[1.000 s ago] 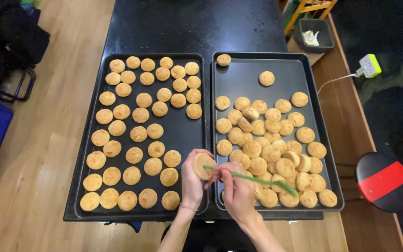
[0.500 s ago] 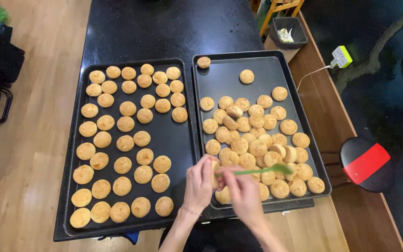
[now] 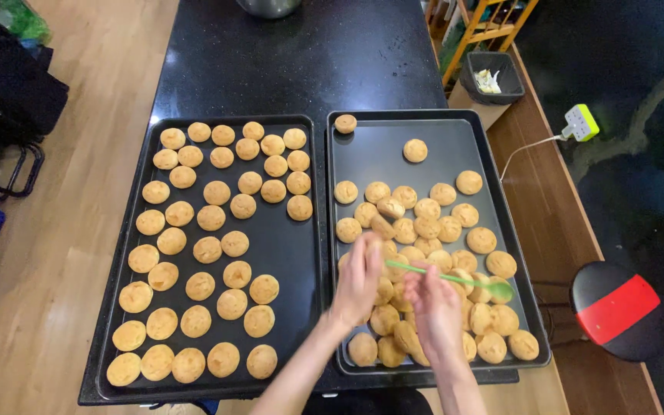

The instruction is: Arranging baked pastry shells on trays and poking holes in them with a spoon handle

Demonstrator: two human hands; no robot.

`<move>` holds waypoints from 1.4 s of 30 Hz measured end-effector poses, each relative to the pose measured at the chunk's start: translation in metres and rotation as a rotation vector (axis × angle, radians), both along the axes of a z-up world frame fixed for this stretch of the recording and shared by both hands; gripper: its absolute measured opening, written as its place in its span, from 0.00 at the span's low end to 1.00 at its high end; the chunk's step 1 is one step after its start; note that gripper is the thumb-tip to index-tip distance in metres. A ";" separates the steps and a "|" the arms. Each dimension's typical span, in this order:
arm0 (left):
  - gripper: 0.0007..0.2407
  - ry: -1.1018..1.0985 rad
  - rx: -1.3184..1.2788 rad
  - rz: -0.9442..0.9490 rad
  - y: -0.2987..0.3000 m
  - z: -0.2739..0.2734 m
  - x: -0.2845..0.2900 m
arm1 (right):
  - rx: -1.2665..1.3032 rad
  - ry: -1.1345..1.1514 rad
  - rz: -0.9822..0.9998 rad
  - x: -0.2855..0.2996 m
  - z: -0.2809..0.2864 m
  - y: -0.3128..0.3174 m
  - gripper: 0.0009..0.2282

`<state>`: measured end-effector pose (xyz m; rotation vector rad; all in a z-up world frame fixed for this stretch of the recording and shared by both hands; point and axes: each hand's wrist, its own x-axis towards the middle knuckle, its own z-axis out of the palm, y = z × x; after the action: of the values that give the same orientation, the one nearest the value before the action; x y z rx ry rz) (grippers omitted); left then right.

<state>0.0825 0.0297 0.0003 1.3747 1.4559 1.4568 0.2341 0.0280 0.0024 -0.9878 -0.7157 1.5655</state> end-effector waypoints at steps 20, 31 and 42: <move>0.18 -0.248 -0.222 0.376 0.019 -0.065 -0.115 | 0.345 -0.368 -0.002 -0.031 0.023 -0.019 0.13; 0.24 -0.632 -0.262 0.222 -0.081 0.075 -0.057 | 0.923 -0.655 0.145 -0.081 0.068 -0.061 0.11; 0.16 -0.299 -0.304 -0.079 -0.083 0.085 -0.051 | 0.255 -0.176 0.036 -0.076 0.052 -0.057 0.14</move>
<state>0.0314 -0.0536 0.0858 0.9723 1.3468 1.2661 0.1578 -0.0293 0.0544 -0.9329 -1.0332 1.3875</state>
